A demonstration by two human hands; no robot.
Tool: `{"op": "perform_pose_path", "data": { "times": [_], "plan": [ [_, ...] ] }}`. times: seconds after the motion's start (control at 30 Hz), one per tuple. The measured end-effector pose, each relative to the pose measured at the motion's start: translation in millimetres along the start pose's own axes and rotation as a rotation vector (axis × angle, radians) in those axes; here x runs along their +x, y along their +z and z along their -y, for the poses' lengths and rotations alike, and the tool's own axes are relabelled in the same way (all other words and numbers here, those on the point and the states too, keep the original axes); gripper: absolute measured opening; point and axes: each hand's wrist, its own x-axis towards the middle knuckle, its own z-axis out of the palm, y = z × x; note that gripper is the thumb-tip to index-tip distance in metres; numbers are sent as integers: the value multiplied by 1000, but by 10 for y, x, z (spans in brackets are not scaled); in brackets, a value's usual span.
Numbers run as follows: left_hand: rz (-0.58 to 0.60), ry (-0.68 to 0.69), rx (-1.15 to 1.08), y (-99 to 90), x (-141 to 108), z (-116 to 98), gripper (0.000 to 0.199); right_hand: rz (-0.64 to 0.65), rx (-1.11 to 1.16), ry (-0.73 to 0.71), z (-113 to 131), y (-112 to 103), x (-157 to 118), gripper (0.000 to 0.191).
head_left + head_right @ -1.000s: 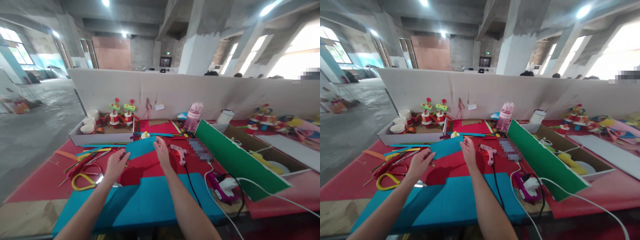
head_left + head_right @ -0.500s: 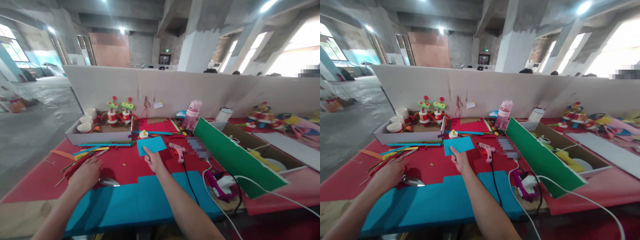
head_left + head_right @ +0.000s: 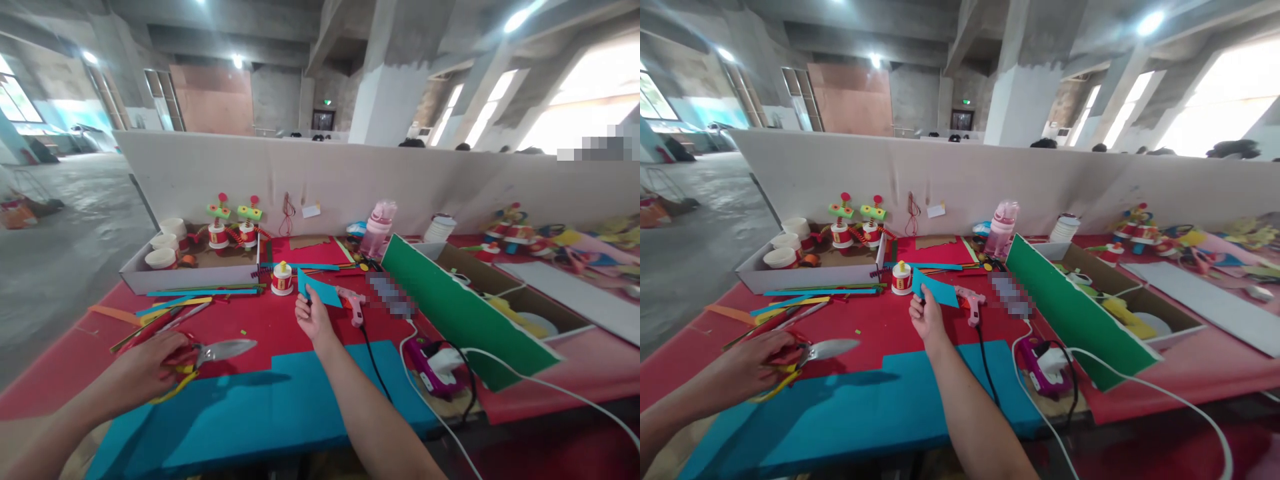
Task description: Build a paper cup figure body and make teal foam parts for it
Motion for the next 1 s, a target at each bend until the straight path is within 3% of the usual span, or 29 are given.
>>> {"op": "perform_pose_path", "data": {
  "times": [0.07,0.17,0.27,0.37,0.5,0.63,0.8,1.0],
  "plan": [
    [95,-3,-303,92,26,-224,32,14,9,6,21,2,-6,36],
    [187,-17,-714,412,213,-659,31,17,2,-31,49,-12,0,39],
    [146,-23,-1024,781,535,-1101,30,-2,-14,-127,72,-42,27,42],
    [329,91,-1242,1033,804,-1376,27,-42,-17,-208,96,-71,67,44],
    [537,82,-1331,1176,894,-1377,23,-93,40,-230,126,-95,111,41],
    [792,92,-1384,1176,823,-1250,25,-76,58,-256,142,-102,118,40],
    [855,75,-1420,1152,779,-1269,30,-143,23,-324,151,-100,114,40],
    [875,85,-1429,1258,783,-1256,16,-206,-13,-350,152,-98,120,38]
  ]
}}
